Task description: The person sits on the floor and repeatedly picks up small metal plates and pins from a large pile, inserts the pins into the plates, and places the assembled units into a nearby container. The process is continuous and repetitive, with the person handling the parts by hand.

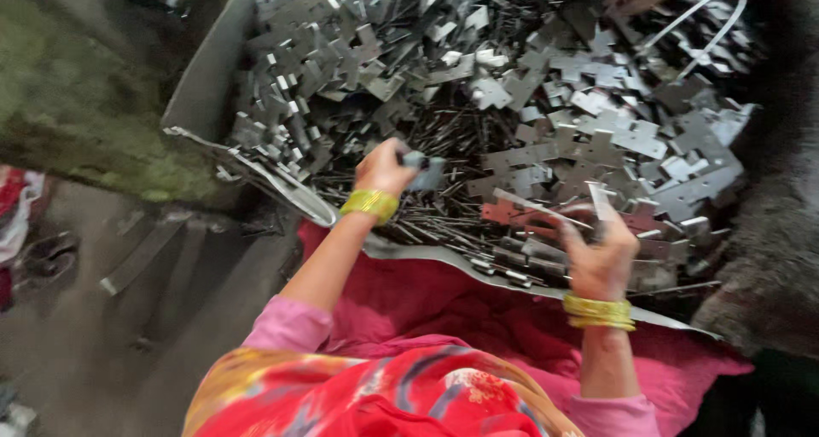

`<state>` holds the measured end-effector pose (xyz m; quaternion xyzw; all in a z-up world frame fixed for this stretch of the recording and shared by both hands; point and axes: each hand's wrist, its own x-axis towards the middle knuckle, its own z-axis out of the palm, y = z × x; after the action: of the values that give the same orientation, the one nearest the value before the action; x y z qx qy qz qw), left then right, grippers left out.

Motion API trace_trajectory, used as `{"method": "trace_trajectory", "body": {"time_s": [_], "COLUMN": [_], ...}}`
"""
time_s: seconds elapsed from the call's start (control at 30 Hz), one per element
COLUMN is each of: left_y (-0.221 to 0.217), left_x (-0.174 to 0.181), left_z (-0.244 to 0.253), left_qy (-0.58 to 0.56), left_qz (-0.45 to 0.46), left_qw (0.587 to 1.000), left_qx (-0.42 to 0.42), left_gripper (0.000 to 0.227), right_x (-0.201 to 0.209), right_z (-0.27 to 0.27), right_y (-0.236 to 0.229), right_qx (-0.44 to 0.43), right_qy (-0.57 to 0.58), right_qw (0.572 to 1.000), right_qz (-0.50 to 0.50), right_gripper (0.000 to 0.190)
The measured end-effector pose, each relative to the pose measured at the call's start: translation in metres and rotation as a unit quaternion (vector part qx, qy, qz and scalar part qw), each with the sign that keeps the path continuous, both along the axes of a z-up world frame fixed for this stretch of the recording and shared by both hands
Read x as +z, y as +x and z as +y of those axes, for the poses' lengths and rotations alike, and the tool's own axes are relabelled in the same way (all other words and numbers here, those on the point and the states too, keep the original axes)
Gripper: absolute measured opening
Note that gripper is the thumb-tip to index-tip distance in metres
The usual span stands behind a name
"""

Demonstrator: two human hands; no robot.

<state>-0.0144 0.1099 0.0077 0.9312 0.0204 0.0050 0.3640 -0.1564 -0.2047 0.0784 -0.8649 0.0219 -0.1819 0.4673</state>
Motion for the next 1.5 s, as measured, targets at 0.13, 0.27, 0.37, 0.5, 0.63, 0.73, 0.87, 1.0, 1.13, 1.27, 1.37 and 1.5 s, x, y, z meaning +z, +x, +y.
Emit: {"method": "trace_trajectory", "body": {"time_s": [0.13, 0.27, 0.37, 0.5, 0.63, 0.73, 0.87, 1.0, 1.13, 1.27, 1.37, 1.5], "left_y": [-0.05, -0.066, -0.06, -0.062, -0.063, -0.081, -0.117, -0.129, -0.107, -0.066, -0.024, 0.065], "left_x": [-0.031, -0.054, -0.058, -0.055, -0.035, -0.017, 0.002, 0.009, 0.011, 0.013, 0.011, -0.006], "left_z": [0.069, 0.08, 0.065, 0.031, -0.014, -0.05, -0.079, -0.092, -0.066, -0.026, -0.025, -0.024], "left_qy": [-0.077, -0.231, -0.375, -0.509, -0.565, -0.527, -0.194, -0.275, -0.283, -0.136, -0.114, 0.007], "left_qz": [0.123, 0.086, 0.053, 0.038, 0.047, 0.031, -0.139, -0.163, 0.062, 0.017, 0.086, -0.133], "left_qw": [0.989, 0.969, 0.924, 0.856, 0.822, 0.849, 0.971, 0.947, 0.953, 0.949, 0.9, 0.955], "left_qx": [0.032, 0.025, 0.057, 0.079, 0.058, 0.018, -0.019, -0.009, -0.085, -0.282, -0.412, -0.265], "left_gripper": [0.054, 0.044, 0.046, 0.041, 0.04, 0.036, 0.034, 0.049, 0.036, 0.034, 0.035, 0.05], "right_x": [-0.02, -0.054, -0.094, -0.154, -0.166, -0.147, -0.115, -0.107, -0.101, -0.074, -0.054, -0.05], "right_z": [0.048, 0.083, 0.094, 0.095, 0.087, 0.082, 0.085, 0.087, 0.093, 0.068, 0.047, 0.026], "right_y": [0.033, 0.064, 0.08, 0.085, 0.083, 0.068, 0.054, 0.049, 0.052, 0.047, 0.033, 0.009], "right_qx": [0.082, 0.049, -0.021, -0.012, 0.034, 0.017, 0.074, 0.092, 0.054, 0.005, 0.203, 0.079], "right_qy": [0.166, 0.56, 0.709, 0.753, 0.729, 0.761, 0.781, 0.689, 0.625, 0.295, 0.025, 0.055], "right_qw": [0.982, 0.816, 0.663, 0.634, 0.653, 0.623, 0.605, 0.692, 0.769, 0.95, 0.953, 0.969], "right_qz": [0.045, 0.135, 0.24, 0.177, 0.205, 0.179, 0.138, 0.196, 0.12, 0.1, 0.225, 0.229], "right_gripper": [0.033, 0.024, 0.018, 0.026, 0.027, 0.045, 0.058, 0.041, 0.037, 0.055, 0.036, 0.024]}}
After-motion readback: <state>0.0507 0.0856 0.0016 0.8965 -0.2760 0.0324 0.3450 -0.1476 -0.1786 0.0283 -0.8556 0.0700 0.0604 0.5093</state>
